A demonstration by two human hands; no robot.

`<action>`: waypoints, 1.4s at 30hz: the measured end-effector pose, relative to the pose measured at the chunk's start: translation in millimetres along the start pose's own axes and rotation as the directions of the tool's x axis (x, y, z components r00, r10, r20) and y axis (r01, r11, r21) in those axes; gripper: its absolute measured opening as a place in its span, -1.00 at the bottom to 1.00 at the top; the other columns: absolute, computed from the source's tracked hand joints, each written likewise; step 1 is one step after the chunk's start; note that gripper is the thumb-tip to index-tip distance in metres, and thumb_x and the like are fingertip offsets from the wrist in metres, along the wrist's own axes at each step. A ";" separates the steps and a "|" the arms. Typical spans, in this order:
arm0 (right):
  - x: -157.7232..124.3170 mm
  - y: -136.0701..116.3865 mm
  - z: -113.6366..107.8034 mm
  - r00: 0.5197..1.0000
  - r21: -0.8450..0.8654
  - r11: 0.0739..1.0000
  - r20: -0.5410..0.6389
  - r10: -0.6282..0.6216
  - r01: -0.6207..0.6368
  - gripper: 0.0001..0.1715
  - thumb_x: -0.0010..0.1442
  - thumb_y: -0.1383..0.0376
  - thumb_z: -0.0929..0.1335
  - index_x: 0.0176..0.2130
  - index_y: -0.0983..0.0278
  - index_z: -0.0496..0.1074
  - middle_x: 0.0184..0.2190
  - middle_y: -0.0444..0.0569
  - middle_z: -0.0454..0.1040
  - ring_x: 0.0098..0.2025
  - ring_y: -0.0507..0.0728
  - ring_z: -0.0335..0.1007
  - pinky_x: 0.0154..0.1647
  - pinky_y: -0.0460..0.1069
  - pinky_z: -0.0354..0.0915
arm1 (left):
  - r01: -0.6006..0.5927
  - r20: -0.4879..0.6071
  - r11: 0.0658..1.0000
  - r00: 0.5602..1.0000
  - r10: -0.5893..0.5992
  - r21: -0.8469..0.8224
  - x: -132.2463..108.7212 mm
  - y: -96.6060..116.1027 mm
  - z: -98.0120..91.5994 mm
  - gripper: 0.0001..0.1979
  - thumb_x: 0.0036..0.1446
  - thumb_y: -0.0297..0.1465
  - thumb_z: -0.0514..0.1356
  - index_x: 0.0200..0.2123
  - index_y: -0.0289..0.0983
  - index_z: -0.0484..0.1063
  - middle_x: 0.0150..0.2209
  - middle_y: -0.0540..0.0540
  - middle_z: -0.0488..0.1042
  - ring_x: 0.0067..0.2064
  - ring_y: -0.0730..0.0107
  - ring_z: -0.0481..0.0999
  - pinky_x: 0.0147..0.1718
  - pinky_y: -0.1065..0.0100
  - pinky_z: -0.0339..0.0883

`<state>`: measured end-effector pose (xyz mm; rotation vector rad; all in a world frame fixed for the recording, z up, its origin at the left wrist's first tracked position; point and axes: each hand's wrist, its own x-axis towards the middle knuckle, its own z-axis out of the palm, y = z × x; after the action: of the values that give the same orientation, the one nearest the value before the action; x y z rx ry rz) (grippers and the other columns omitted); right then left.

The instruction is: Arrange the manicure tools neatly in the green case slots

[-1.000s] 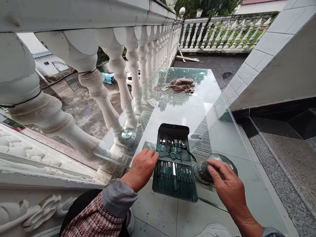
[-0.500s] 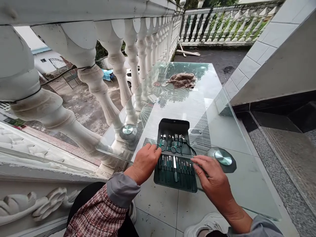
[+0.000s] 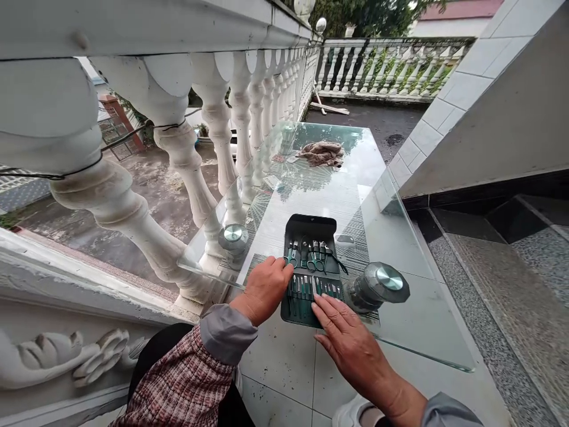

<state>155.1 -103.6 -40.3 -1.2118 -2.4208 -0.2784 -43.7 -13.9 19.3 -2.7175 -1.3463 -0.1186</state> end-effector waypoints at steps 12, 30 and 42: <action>-2.9 -7.0 15.2 1.000 -0.069 0.997 0.020 -0.022 0.023 -0.30 0.21 0.25 0.27 0.25 0.37 0.01 0.21 0.14 0.17 0.26 0.26 -0.01 0.18 0.18 0.17 | 0.001 0.124 1.000 0.992 0.003 -0.031 -13.2 -2.6 -11.7 -0.86 0.17 -0.59 0.03 -0.28 -0.30 0.35 -0.28 -0.13 0.38 -0.21 0.23 0.34 -0.31 0.31 0.31; -10.1 40.1 -28.1 0.949 0.128 0.951 -0.108 0.295 -0.281 -0.46 0.22 0.17 0.22 0.17 0.26 0.16 0.08 0.11 0.31 0.15 0.24 0.17 0.14 0.23 0.16 | -0.014 0.060 1.000 0.998 0.015 -0.014 -38.1 9.2 -17.4 -0.93 0.14 -0.56 0.11 -0.30 -0.36 0.37 -0.31 -0.20 0.37 -0.22 0.19 0.36 -0.35 0.29 0.32; 16.0 56.7 4.0 0.854 0.446 0.795 -0.118 0.506 -0.410 -0.70 0.20 0.21 0.20 -0.18 0.27 0.41 -0.25 0.03 0.48 -0.19 0.16 0.38 -0.16 0.09 0.32 | -0.622 -0.035 0.783 0.782 0.622 0.012 -49.4 38.4 -3.9 -0.82 0.24 -0.50 0.00 -0.12 -0.28 0.32 -0.28 -0.08 0.39 -0.29 0.38 0.34 -0.33 0.38 0.28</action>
<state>190.8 -56.7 -37.1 -1.4254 -1.7823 0.2173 -43.1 -76.4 15.1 -2.9749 -0.3679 -0.1079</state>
